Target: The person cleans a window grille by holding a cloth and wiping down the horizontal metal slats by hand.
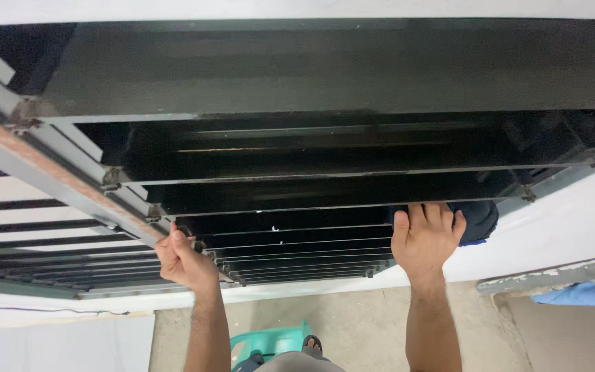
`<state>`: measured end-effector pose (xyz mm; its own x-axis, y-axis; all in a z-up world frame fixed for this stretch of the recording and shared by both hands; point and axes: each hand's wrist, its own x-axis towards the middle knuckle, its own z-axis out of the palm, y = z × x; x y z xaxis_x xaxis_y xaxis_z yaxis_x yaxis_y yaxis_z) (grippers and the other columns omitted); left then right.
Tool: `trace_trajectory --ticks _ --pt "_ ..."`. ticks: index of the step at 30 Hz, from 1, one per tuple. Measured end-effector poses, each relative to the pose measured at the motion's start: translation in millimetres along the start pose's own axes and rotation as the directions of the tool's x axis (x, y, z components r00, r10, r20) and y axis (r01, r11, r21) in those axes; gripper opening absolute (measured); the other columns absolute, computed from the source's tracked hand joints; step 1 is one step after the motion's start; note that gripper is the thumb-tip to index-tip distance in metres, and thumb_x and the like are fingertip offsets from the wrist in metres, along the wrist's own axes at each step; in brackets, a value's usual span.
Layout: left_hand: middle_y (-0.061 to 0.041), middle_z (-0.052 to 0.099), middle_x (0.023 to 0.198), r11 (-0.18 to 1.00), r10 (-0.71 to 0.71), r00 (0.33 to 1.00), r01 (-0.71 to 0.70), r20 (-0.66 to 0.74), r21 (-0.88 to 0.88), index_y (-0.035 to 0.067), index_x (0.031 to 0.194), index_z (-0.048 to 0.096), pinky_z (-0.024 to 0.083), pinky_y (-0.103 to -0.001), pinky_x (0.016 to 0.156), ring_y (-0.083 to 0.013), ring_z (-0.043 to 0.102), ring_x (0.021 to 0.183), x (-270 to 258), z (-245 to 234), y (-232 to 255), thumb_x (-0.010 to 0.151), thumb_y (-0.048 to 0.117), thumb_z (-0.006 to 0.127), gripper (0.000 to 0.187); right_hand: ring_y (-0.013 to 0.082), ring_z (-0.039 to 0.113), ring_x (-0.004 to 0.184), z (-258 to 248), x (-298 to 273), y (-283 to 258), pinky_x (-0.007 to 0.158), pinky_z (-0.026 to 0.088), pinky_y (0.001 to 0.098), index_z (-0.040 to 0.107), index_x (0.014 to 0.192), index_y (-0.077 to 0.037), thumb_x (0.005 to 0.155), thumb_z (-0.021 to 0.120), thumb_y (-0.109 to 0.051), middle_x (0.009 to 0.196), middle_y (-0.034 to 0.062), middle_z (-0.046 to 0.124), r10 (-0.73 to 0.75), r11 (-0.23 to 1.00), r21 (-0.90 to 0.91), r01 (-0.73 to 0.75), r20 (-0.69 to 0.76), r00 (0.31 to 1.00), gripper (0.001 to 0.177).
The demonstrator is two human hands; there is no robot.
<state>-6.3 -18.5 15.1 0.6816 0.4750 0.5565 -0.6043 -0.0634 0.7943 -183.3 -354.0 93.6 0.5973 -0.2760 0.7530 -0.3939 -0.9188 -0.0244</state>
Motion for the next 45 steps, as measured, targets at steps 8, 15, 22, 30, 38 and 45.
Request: trace_trajectory --ticks 8,15,22,30,38,45 --pt "-0.006 0.058 0.092 1.000 -0.008 1.000 0.007 -0.014 -0.029 -0.006 0.085 0.069 0.051 -0.032 0.100 -0.0131 0.058 0.090 -1.7 1.4 -7.7 0.109 0.013 0.062 0.031 0.0335 0.054 0.127 -7.0 4.2 -79.8 0.107 0.033 0.0597 0.072 0.125 -0.007 0.098 0.055 -0.042 0.131 0.0117 0.065 -0.154 0.987 0.056 0.152 0.039 0.987 0.048" --pt "-0.005 0.062 0.089 0.998 -0.057 0.998 0.057 0.009 0.009 -0.003 0.115 0.076 0.047 -0.024 0.073 -0.0110 0.056 0.080 -2.1 -0.2 -11.7 0.104 0.014 0.064 0.023 0.0338 0.053 0.125 -14.3 12.0 -188.9 0.101 0.033 0.0581 0.064 0.135 -0.009 0.095 0.057 -0.052 0.135 0.0133 0.062 -0.312 0.928 0.223 0.298 0.030 0.950 0.060" --pt "-0.003 0.062 0.091 0.994 -0.105 0.994 0.106 0.040 -0.023 -0.001 0.117 0.076 0.048 -0.024 0.076 -0.0104 0.057 0.083 -3.0 -4.7 -19.3 0.103 0.012 0.066 0.021 0.0331 0.053 0.127 -17.1 22.3 -265.7 0.103 0.034 0.0578 0.065 0.135 -0.007 0.091 0.058 -0.059 0.137 0.0146 0.061 -0.392 0.855 0.403 0.326 0.091 0.915 0.068" --pt "-0.004 0.062 0.100 0.995 -0.047 0.994 0.055 0.097 -0.084 0.000 0.121 0.075 0.049 -0.025 0.083 -0.0118 0.057 0.091 -1.4 -9.2 -19.0 0.104 0.007 0.064 0.021 0.0340 0.052 0.129 -11.3 20.3 -275.2 0.103 0.033 0.0567 0.065 0.136 -0.008 0.096 0.055 -0.055 0.139 0.0174 0.060 -0.416 0.816 0.470 0.336 0.074 0.906 0.062" --pt "-0.007 0.060 0.090 0.994 0.105 0.993 -0.107 0.045 0.037 -0.003 0.107 0.074 0.051 -0.029 0.084 -0.0139 0.056 0.083 5.2 -3.6 -11.5 0.105 0.006 0.065 0.013 0.0329 0.054 0.127 -16.7 21.2 -223.0 0.106 0.035 0.0550 0.064 0.137 -0.010 0.096 0.054 -0.054 0.141 0.0125 0.061 -0.351 0.867 0.407 0.288 0.088 0.932 0.061" --pt "-0.007 0.056 0.084 0.996 0.089 0.996 -0.089 -0.028 0.023 -0.009 0.081 0.066 0.058 -0.040 0.105 -0.0140 0.055 0.080 7.3 -0.6 -14.2 0.106 0.010 0.063 0.032 0.0313 0.054 0.127 -17.5 20.2 -134.6 0.104 0.035 0.0521 0.066 0.137 -0.009 0.099 0.054 -0.049 0.140 0.0106 0.061 -0.298 0.921 0.281 0.271 0.057 0.953 0.056"
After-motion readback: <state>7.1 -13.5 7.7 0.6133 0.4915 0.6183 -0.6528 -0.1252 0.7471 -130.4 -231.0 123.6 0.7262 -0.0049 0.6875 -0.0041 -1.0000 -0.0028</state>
